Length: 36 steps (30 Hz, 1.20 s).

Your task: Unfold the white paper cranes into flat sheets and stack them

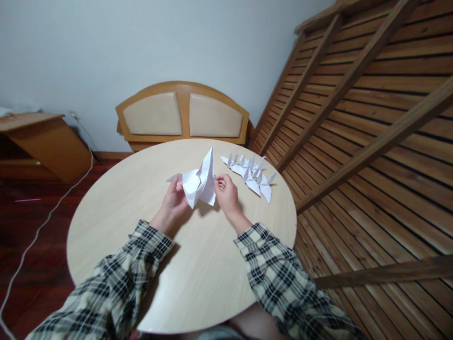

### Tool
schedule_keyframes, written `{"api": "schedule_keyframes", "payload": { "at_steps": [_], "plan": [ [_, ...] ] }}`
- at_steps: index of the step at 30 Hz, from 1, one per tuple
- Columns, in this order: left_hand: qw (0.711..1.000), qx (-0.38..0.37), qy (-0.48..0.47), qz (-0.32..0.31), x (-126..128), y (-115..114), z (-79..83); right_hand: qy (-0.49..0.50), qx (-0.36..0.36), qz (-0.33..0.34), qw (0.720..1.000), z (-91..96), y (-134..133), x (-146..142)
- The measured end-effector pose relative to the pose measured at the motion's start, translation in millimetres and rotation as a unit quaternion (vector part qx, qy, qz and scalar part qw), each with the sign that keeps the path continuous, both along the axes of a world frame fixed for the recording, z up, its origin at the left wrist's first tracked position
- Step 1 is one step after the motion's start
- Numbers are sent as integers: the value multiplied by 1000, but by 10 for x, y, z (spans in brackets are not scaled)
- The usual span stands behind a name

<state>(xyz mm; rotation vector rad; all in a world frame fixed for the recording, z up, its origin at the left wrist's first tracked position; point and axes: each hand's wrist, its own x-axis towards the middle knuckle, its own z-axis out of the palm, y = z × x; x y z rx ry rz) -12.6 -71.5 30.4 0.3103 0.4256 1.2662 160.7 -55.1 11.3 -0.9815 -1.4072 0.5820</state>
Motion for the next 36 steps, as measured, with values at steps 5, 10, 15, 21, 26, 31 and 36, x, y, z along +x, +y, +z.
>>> {"api": "schedule_keyframes", "payload": {
  "at_steps": [5, 10, 15, 21, 26, 31, 36],
  "plan": [
    [999, -23, 23, 29, -43, 37, -4, -81, 24, -11, 996, 46, -49, 28],
    [997, -40, 32, 62, -89, 74, -8, -170, 55, -58, 982, 93, -50, 93],
    [992, -36, 23, 120, -96, 81, 5, -64, -23, -15, 998, 63, -26, 81],
    [989, -32, 54, 136, -123, 99, 14, 91, -75, 53, 992, 59, -51, 7],
    [988, -14, 44, 146, -155, 62, 102, 122, -83, 61, 987, 50, -32, -18],
    [991, 19, 18, 128, -178, 16, 135, 222, -281, 163, 919, 20, -53, -77],
    [996, 32, 36, 73, -209, 14, 27, 309, -418, 330, 788, 61, -137, -106]
  ]
}}
